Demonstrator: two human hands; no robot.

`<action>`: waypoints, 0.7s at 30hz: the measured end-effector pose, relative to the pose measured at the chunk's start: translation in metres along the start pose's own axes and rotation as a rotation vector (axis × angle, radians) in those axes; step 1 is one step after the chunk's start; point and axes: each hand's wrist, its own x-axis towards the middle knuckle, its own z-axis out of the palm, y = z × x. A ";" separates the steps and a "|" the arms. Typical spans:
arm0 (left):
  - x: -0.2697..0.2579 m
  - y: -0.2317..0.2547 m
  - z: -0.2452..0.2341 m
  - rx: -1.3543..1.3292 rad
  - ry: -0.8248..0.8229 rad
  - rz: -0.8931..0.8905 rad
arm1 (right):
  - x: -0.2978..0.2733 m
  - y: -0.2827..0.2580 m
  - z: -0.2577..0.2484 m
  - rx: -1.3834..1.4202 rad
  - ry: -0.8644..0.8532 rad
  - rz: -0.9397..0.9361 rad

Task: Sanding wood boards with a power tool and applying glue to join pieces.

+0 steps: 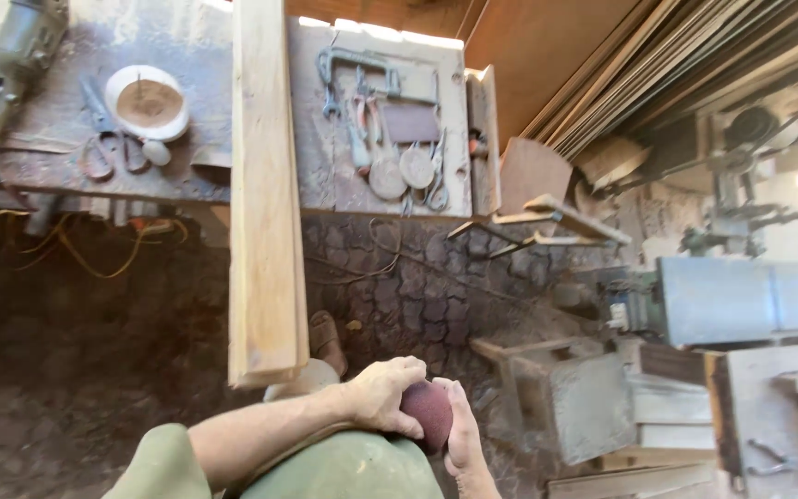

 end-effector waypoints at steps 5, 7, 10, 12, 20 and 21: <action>0.081 -0.004 -0.048 -0.656 0.145 -0.519 | 0.037 -0.078 0.003 -0.391 -0.200 -0.220; 0.105 -0.024 -0.059 -1.366 -0.007 -0.699 | 0.032 -0.119 0.025 -1.088 -0.264 -0.765; 0.096 -0.001 -0.078 -1.239 -0.153 -0.763 | 0.040 -0.144 0.033 -1.046 -0.309 -0.814; 0.099 -0.020 -0.059 -1.253 -0.065 -0.681 | 0.064 -0.148 0.024 -0.970 -0.309 -0.621; 0.110 -0.006 -0.052 -0.074 0.646 -0.214 | 0.166 -0.173 0.031 -0.492 -0.387 0.044; 0.116 -0.006 -0.060 -0.257 0.740 -0.348 | 0.174 -0.185 0.038 -0.621 -0.462 0.110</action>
